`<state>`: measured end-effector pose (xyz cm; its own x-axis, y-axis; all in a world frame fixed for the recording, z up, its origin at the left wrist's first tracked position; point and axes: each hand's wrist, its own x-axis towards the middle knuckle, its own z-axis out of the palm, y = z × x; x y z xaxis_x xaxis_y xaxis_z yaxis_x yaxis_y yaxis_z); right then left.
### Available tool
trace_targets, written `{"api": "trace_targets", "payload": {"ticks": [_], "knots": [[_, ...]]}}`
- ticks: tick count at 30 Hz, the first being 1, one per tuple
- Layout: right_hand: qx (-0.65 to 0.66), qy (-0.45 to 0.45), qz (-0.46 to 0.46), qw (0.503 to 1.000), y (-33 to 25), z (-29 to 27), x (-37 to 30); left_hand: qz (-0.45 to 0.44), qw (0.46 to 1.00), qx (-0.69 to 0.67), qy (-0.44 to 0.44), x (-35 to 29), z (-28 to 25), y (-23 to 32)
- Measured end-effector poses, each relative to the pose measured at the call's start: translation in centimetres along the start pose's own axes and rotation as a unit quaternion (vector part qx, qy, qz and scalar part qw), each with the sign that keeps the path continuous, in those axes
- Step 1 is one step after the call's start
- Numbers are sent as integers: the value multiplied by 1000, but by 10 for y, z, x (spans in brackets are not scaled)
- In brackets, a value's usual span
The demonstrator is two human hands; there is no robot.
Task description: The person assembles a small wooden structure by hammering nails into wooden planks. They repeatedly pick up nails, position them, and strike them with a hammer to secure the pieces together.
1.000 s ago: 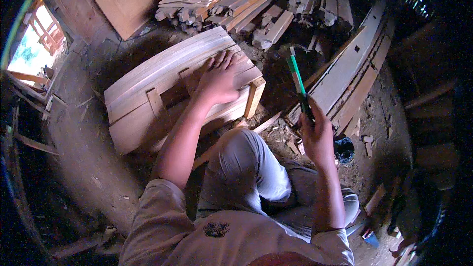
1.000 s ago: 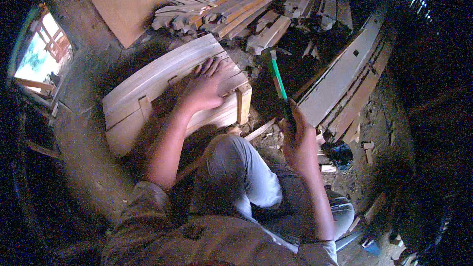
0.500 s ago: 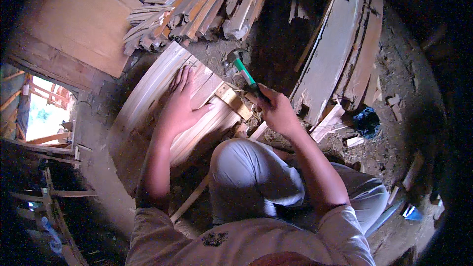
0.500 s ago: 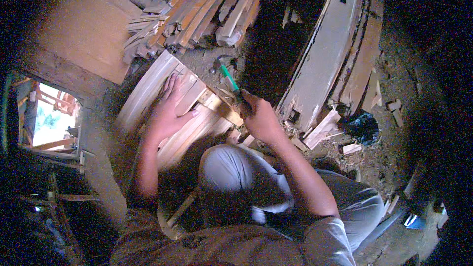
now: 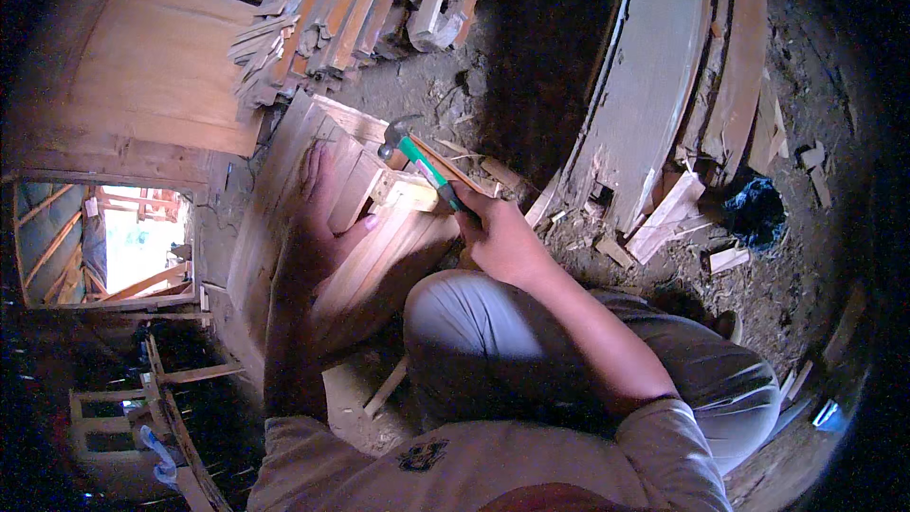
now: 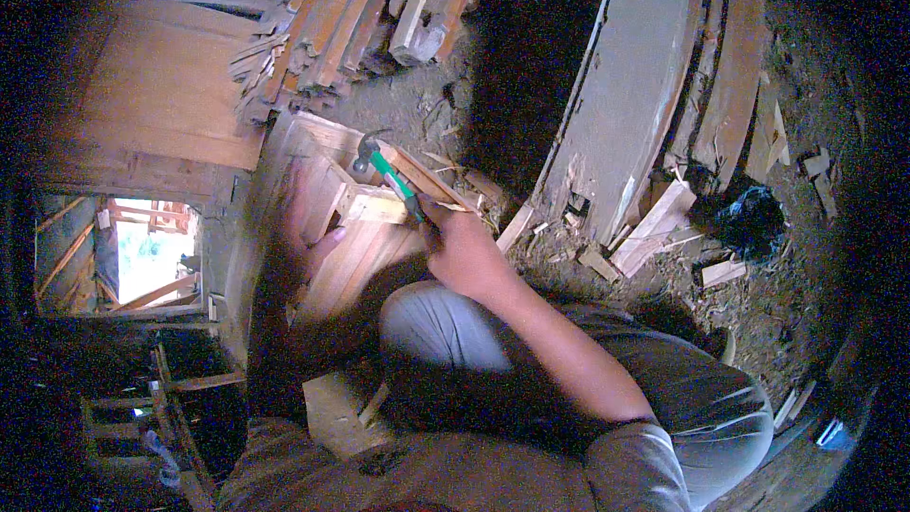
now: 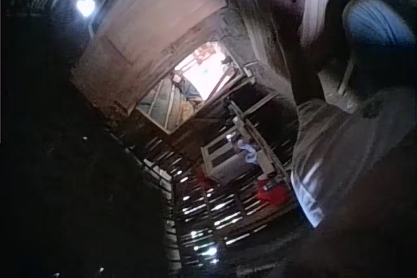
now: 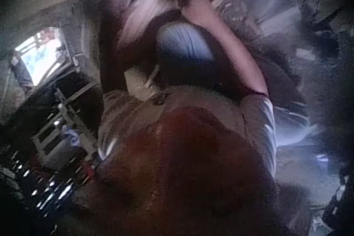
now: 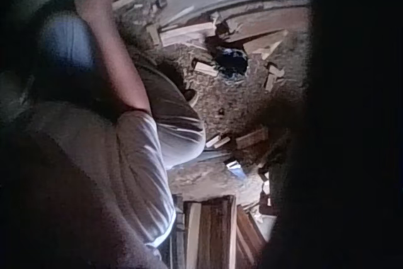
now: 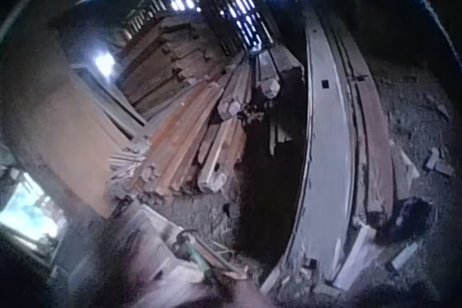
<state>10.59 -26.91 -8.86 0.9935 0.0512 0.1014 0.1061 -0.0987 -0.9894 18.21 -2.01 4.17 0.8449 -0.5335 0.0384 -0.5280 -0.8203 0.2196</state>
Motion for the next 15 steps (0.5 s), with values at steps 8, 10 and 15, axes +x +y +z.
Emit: {"api": "trace_targets", "payload": {"ticks": [8, 10, 15], "knots": [[23, -8, 39, 999, -6, -1, -2, -23, 1000, -2, 11, 0, -2, 9], [21, -24, 56, 998, -11, -5, 0, -16, 1000, -7, 18, 0, -1, 8], [4, -7, 22, 1000, -4, -2, -1, -1, 1000, 18, 11, 1, -5, 10]]}}
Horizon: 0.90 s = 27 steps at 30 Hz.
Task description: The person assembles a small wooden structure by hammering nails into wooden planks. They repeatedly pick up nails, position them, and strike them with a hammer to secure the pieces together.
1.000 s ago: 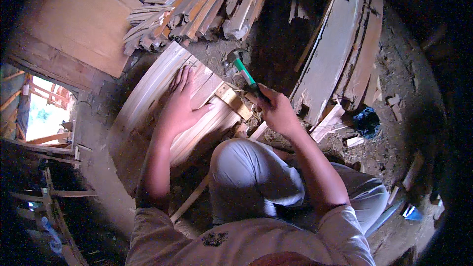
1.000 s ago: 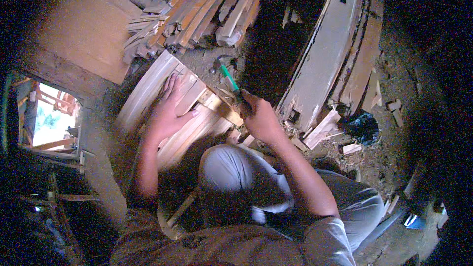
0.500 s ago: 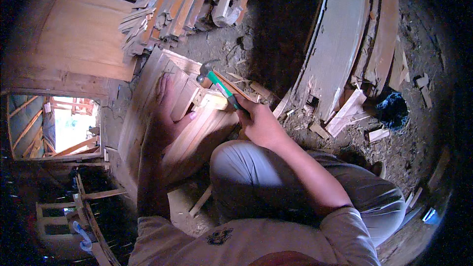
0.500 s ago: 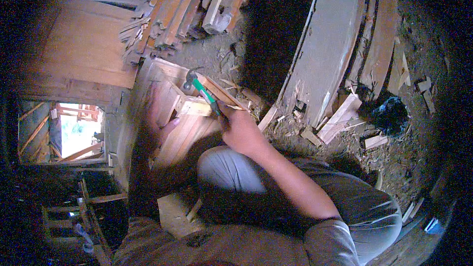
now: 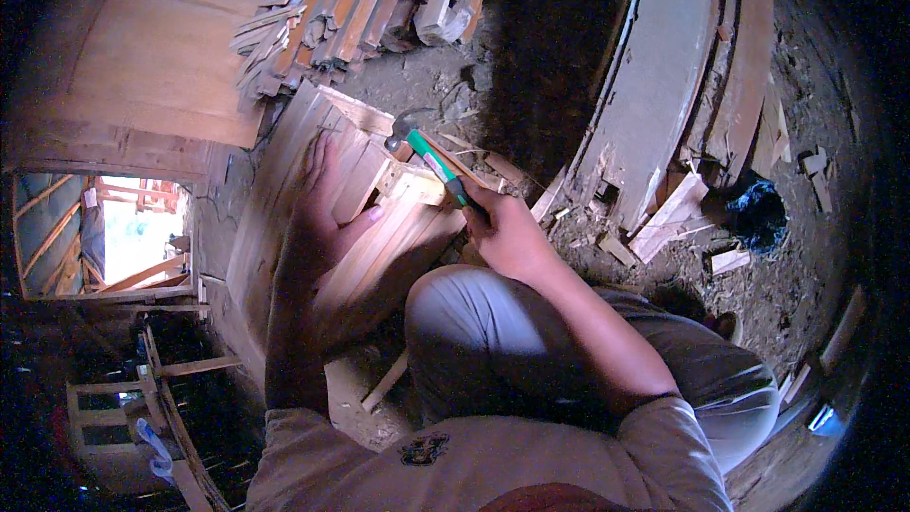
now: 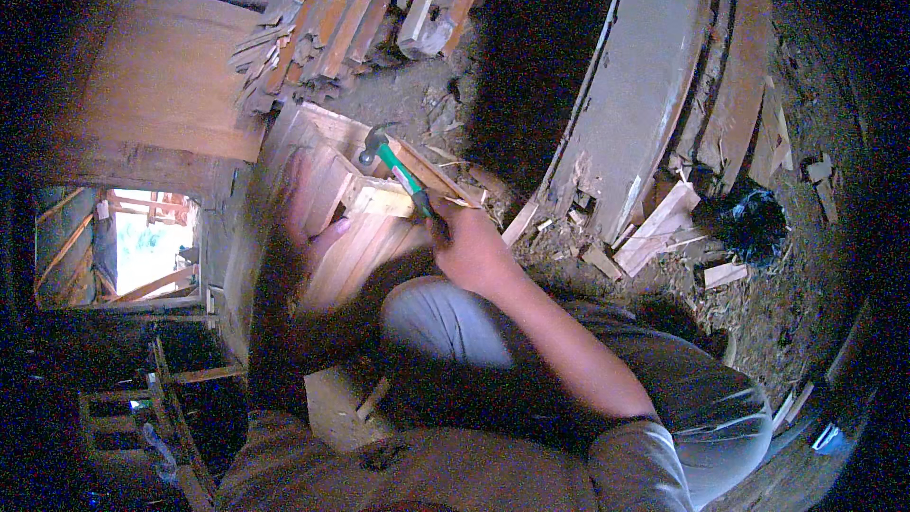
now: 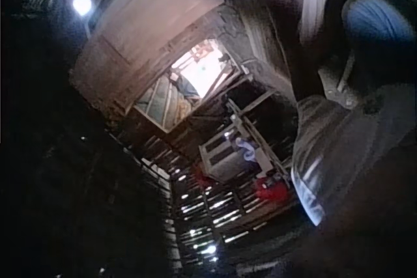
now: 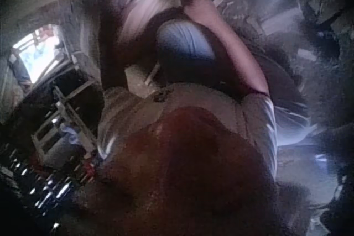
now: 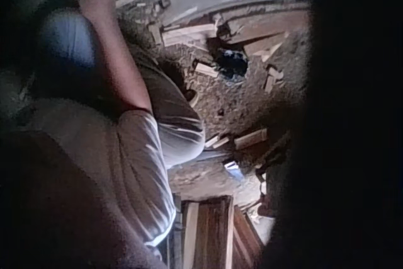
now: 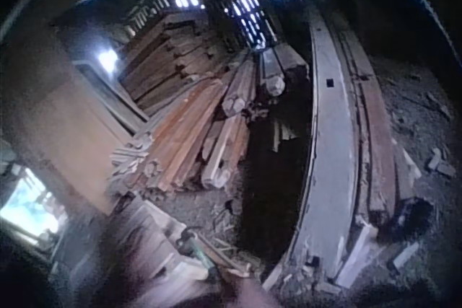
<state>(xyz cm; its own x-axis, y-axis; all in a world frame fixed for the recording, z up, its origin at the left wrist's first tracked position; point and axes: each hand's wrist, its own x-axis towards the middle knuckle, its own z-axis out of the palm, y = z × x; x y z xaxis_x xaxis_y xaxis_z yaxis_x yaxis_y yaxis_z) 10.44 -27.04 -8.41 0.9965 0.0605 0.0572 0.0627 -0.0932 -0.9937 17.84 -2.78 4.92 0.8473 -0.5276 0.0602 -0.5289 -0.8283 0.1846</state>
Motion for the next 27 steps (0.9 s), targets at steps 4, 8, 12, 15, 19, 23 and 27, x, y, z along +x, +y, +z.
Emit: {"api": "trace_targets", "payload": {"ticks": [4, 8, 12, 15, 19, 23, 27], "knots": [[-11, -1, 2, 1000, 5, 3, -1, 4, 1000, -26, 0, 0, 4, -8], [-4, -5, 4, 1000, 4, 1, 0, 9, 999, -32, 4, 0, 3, -11], [-17, 2, -16, 1000, 10, 1, -1, 19, 1000, -9, 2, 1, 2, -12], [-31, -14, 3, 999, 5, -1, -3, 30, 999, -24, 9, -2, 6, -18], [-15, -12, 9, 1000, 15, 7, -5, 17, 999, -34, 19, -8, -1, -15], [-4, 9, -3, 1000, 18, 6, -8, -16, 999, -37, 13, -10, 2, -12], [-63, 24, 60, 996, -11, -14, -20, -1, 998, -33, 55, -9, 14, -20]]}}
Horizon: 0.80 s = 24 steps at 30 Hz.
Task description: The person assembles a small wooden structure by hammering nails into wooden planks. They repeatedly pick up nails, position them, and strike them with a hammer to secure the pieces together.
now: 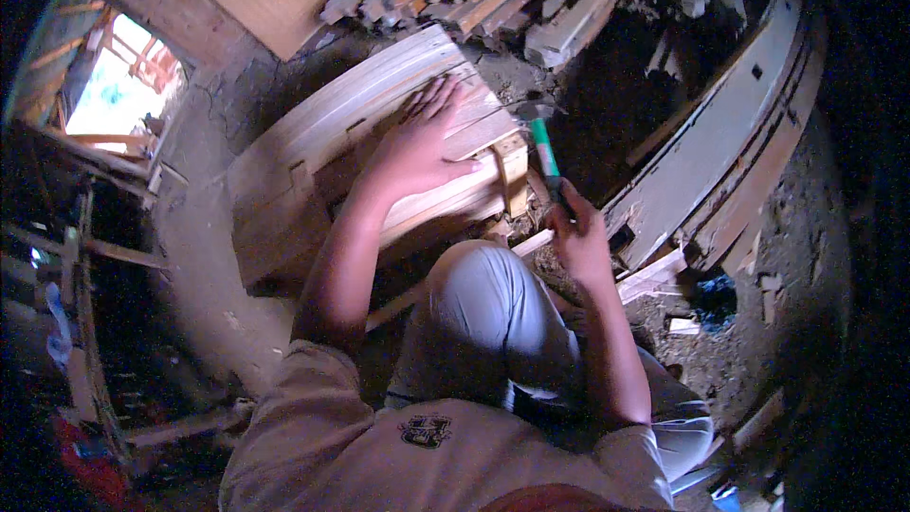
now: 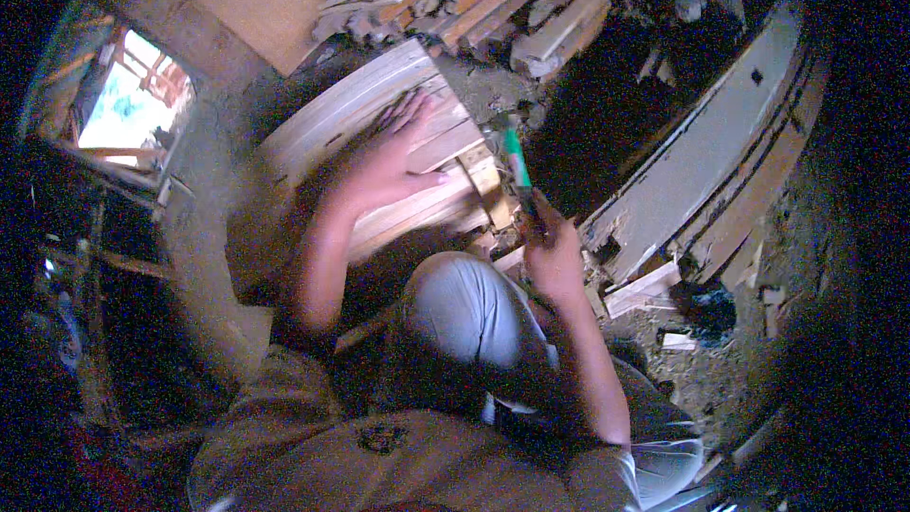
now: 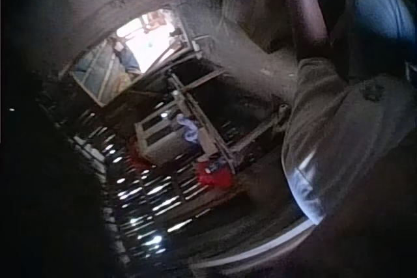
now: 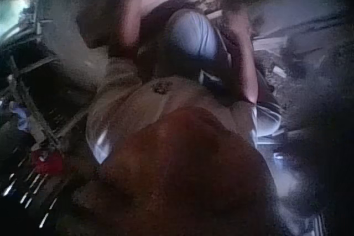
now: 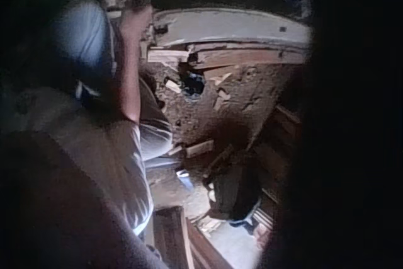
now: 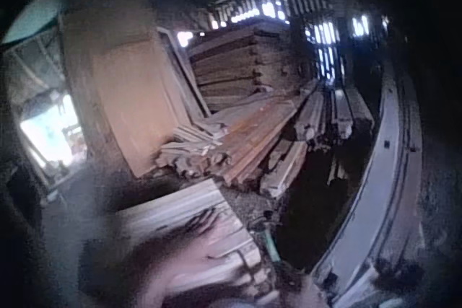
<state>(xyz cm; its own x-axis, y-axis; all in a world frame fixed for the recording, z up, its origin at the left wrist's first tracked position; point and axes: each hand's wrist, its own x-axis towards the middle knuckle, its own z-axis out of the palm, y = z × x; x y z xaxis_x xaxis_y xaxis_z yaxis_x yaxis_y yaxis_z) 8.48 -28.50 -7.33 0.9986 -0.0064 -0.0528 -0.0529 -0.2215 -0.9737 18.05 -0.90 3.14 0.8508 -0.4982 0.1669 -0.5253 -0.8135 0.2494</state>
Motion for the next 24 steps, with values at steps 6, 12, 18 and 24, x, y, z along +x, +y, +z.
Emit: {"api": "trace_targets", "payload": {"ticks": [6, 12, 18, 24], "knots": [[33, 62, 31, 997, -29, -63, -51, -25, 996, 91, -1, 1, -1, 2], [-38, 168, 43, 984, -37, -128, -137, -69, 996, 52, 34, 11, 7, 16], [-12, 195, 100, 976, -78, -126, -227, -76, 986, 8, 149, 3, 30, 10], [-37, 289, 148, 945, -99, -94, -255, -71, 983, 25, 169, 3, 28, 12]]}}
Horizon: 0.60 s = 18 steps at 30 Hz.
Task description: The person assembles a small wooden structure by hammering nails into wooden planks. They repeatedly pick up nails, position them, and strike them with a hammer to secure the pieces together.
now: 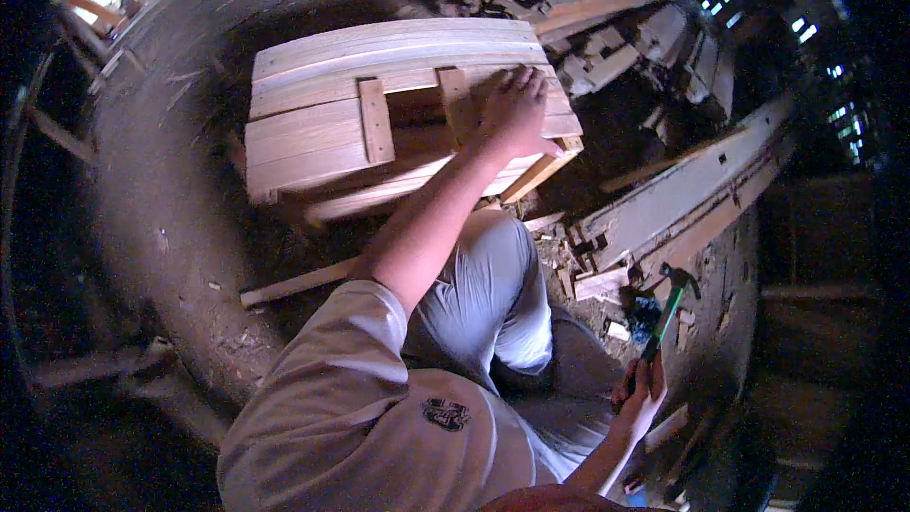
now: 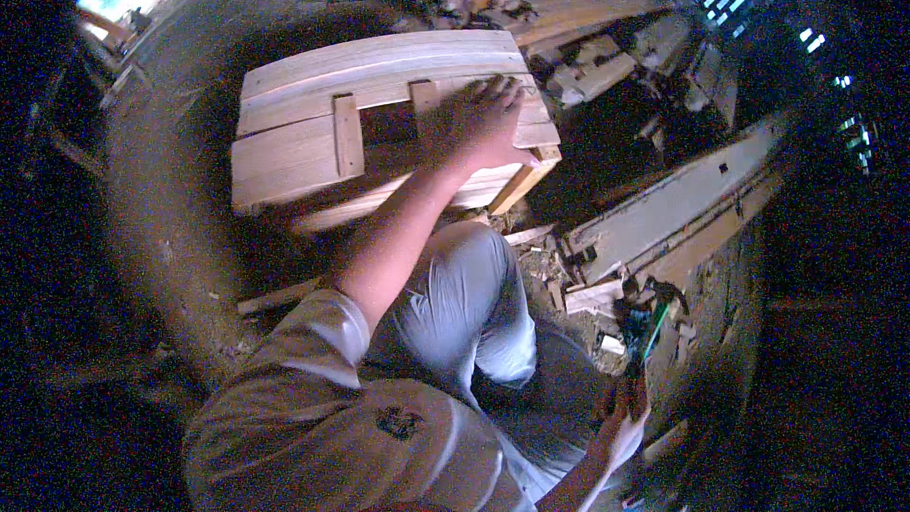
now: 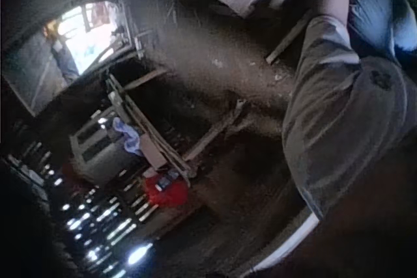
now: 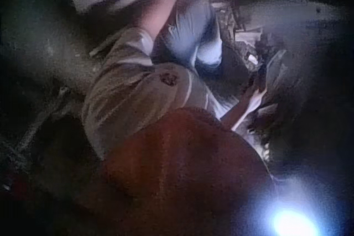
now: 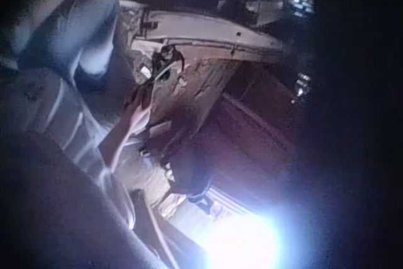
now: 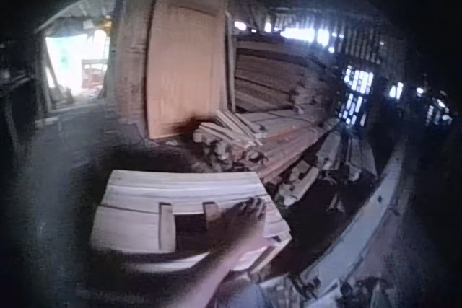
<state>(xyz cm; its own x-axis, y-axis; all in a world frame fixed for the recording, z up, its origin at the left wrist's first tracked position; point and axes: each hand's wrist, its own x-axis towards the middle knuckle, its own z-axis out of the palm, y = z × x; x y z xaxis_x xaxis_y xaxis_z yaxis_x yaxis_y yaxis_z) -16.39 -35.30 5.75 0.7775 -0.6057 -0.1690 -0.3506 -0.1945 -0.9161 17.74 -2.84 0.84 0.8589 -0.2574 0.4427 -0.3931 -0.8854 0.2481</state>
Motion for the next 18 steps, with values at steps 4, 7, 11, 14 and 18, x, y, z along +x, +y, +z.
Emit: {"api": "trace_targets", "payload": {"ticks": [4, 7, 11, 14, 18], "knots": [[42, -1, 0, 999, 33, -2, -4, 1, 999, -16, -39, 0, -9, 0], [49, -54, 4, 997, 26, 14, -4, 1, 1000, -12, -20, -1, -5, -3], [75, -102, 19, 992, 35, 24, -4, 16, 999, -4, -38, 2, -4, 2], [117, -122, 42, 985, 39, 31, 0, 6, 999, -19, -45, 1, -4, -2], [127, -134, 50, 982, 57, 31, 10, -12, 996, -31, -78, 3, -16, 6]]}}
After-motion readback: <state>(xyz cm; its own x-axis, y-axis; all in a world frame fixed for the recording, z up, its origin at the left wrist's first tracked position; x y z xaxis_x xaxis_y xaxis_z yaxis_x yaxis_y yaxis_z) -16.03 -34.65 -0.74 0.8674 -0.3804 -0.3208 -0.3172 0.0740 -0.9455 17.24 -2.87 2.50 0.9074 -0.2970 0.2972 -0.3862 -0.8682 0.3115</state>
